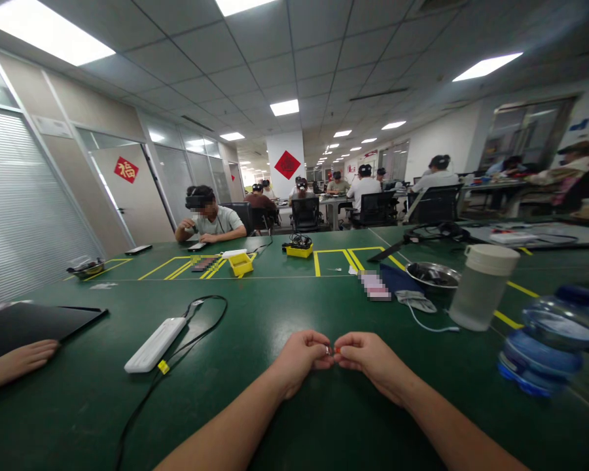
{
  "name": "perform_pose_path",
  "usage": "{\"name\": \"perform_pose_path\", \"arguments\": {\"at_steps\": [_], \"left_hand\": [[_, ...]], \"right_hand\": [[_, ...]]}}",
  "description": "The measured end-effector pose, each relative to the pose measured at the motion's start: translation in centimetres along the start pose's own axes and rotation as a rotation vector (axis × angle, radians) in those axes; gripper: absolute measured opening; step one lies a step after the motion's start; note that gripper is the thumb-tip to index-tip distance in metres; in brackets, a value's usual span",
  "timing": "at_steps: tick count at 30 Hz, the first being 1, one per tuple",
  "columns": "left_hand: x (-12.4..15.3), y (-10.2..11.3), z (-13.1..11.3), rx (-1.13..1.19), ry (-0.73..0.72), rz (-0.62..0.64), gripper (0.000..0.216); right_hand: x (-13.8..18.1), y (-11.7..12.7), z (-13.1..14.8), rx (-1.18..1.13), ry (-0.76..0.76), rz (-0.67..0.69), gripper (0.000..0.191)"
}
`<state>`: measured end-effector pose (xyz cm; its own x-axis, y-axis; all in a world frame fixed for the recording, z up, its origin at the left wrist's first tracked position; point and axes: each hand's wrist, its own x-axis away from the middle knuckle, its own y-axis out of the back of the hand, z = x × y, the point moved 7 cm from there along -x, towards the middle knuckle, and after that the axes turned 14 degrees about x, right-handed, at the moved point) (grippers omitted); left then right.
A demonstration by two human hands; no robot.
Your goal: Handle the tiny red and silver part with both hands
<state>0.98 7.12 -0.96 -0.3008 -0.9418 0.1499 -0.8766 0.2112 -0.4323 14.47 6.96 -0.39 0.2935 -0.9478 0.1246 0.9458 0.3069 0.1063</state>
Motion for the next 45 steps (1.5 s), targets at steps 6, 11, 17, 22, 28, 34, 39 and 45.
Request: {"name": "perform_pose_path", "arguments": {"at_steps": [6,11,17,22,28,34,39,45], "left_hand": [[0.30,-0.12,-0.26,0.039,0.024,-0.012,0.021],[0.33,-0.22,-0.20,0.059,0.029,0.013,0.020],[0.19,-0.13,-0.09,0.055,0.023,0.021,0.021],[0.15,-0.17,0.00,0.052,0.013,0.040,0.023],[0.05,-0.10,0.07,0.046,-0.003,0.038,0.023],[0.15,-0.24,-0.08,0.042,0.001,0.031,0.022],[0.26,-0.30,-0.13,0.032,0.012,0.029,0.022],[0.21,-0.14,0.04,0.037,0.021,0.034,0.025]], "right_hand": [[0.30,-0.09,0.46,-0.012,-0.012,-0.011,0.013],[0.54,-0.15,0.63,-0.010,-0.008,-0.013,0.014],[0.72,-0.27,0.84,-0.006,0.001,0.004,0.016],[0.50,-0.12,0.69,0.023,0.015,-0.008,0.022],[0.28,-0.11,0.46,0.036,0.016,-0.010,0.019],[0.37,-0.12,0.46,0.019,0.010,-0.007,0.019],[0.34,-0.14,0.42,0.020,0.007,0.000,0.018],[0.39,-0.24,0.65,0.020,0.019,0.007,0.015]]}}
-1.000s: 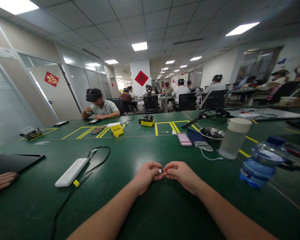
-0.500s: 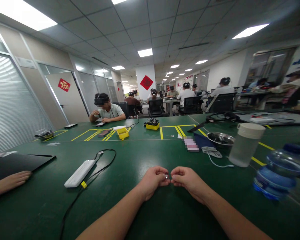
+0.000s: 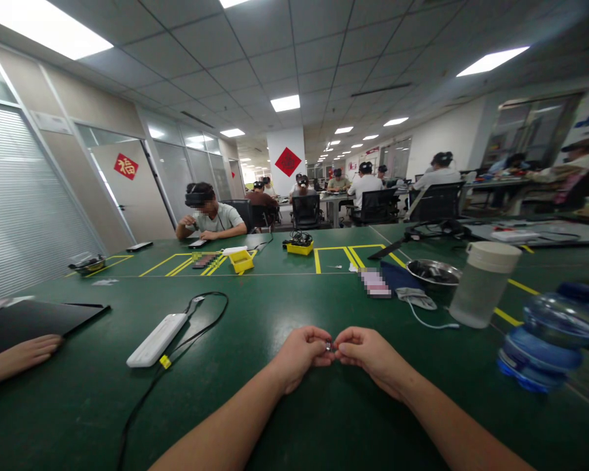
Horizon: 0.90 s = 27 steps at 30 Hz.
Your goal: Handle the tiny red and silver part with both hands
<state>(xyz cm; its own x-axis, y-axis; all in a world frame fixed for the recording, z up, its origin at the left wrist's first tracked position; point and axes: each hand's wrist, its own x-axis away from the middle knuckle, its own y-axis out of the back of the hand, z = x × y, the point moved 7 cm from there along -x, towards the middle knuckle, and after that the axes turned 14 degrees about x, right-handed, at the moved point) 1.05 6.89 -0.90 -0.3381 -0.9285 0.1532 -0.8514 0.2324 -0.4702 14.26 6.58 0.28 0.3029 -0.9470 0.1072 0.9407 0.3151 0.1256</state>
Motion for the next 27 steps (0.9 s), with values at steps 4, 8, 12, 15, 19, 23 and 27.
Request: {"name": "perform_pose_path", "arguments": {"at_steps": [4,8,12,15,19,23,27], "left_hand": [[-0.01,-0.02,-0.04,0.002,-0.003,0.004,0.024],[0.01,-0.09,-0.09,0.003,-0.005,0.017,0.023],[-0.09,-0.05,0.02,0.023,-0.016,0.030,0.023],[-0.23,0.17,0.19,0.022,-0.016,0.017,0.020],[-0.26,0.21,0.20,0.035,-0.008,0.021,0.019],[-0.01,-0.02,-0.10,0.026,-0.004,0.020,0.023],[0.19,-0.28,-0.28,-0.007,-0.001,0.015,0.023]], "right_hand": [[-0.02,0.05,-0.12,0.007,0.003,-0.009,0.017],[-0.06,0.13,-0.16,-0.001,0.006,-0.016,0.019],[-0.08,0.00,-0.13,-0.051,-0.006,0.003,0.017],[-0.05,0.03,-0.09,-0.049,0.007,-0.004,0.017],[-0.02,0.15,-0.07,-0.012,0.033,-0.023,0.020],[-0.07,0.14,-0.27,-0.066,0.014,-0.010,0.018],[-0.14,0.14,-0.47,-0.080,-0.009,-0.006,0.012]]}}
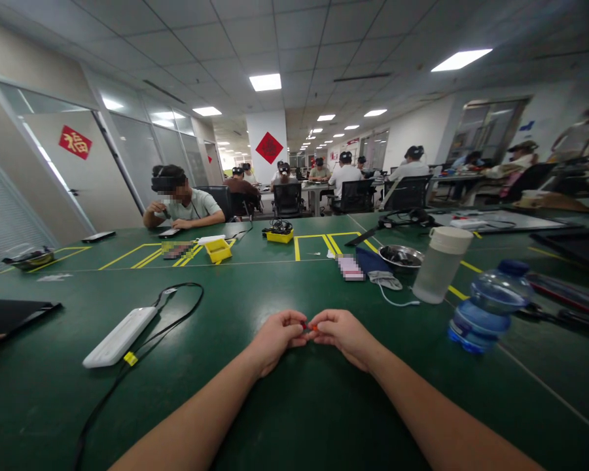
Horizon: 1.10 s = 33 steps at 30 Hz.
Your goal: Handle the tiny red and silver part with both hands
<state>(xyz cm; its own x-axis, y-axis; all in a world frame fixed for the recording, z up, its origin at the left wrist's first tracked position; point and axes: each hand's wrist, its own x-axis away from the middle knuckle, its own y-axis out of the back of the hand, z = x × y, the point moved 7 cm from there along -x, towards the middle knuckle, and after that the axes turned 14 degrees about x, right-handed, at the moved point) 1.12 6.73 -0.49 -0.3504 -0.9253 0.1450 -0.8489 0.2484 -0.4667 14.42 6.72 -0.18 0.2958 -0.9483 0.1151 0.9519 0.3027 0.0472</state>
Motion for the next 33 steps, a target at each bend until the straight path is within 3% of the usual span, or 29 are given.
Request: {"name": "perform_pose_path", "arguments": {"at_steps": [33], "left_hand": [[-0.15,0.19,-0.02,-0.010,-0.020,0.047,0.028]], "right_hand": [[0.08,0.08,0.39,0.016,0.019,-0.025,0.013]]}}
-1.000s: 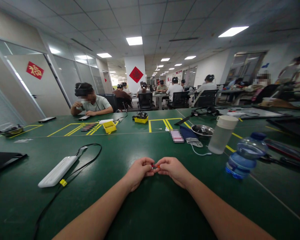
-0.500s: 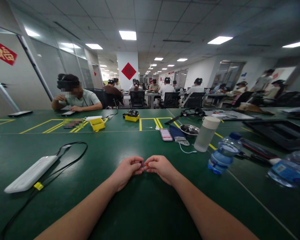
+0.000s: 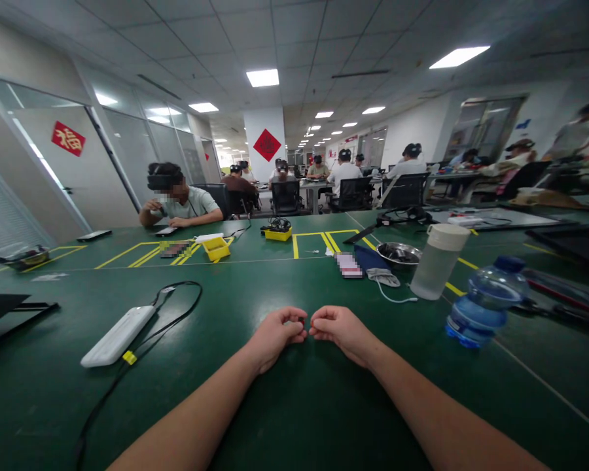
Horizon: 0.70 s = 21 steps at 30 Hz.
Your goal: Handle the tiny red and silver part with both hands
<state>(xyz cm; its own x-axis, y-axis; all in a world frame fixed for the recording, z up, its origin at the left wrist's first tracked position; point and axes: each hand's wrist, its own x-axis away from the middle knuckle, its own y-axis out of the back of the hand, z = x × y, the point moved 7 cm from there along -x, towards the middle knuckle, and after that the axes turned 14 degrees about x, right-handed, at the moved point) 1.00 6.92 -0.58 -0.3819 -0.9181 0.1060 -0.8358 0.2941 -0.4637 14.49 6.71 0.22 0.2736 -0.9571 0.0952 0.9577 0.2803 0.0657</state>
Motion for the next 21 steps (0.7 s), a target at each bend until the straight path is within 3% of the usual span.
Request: {"name": "perform_pose_path", "arguments": {"at_steps": [21], "left_hand": [[-0.30,0.25,0.59,0.064,0.036,0.010,0.024]], "right_hand": [[-0.18,0.10,-0.26,-0.019,-0.013,0.009,0.014]]}}
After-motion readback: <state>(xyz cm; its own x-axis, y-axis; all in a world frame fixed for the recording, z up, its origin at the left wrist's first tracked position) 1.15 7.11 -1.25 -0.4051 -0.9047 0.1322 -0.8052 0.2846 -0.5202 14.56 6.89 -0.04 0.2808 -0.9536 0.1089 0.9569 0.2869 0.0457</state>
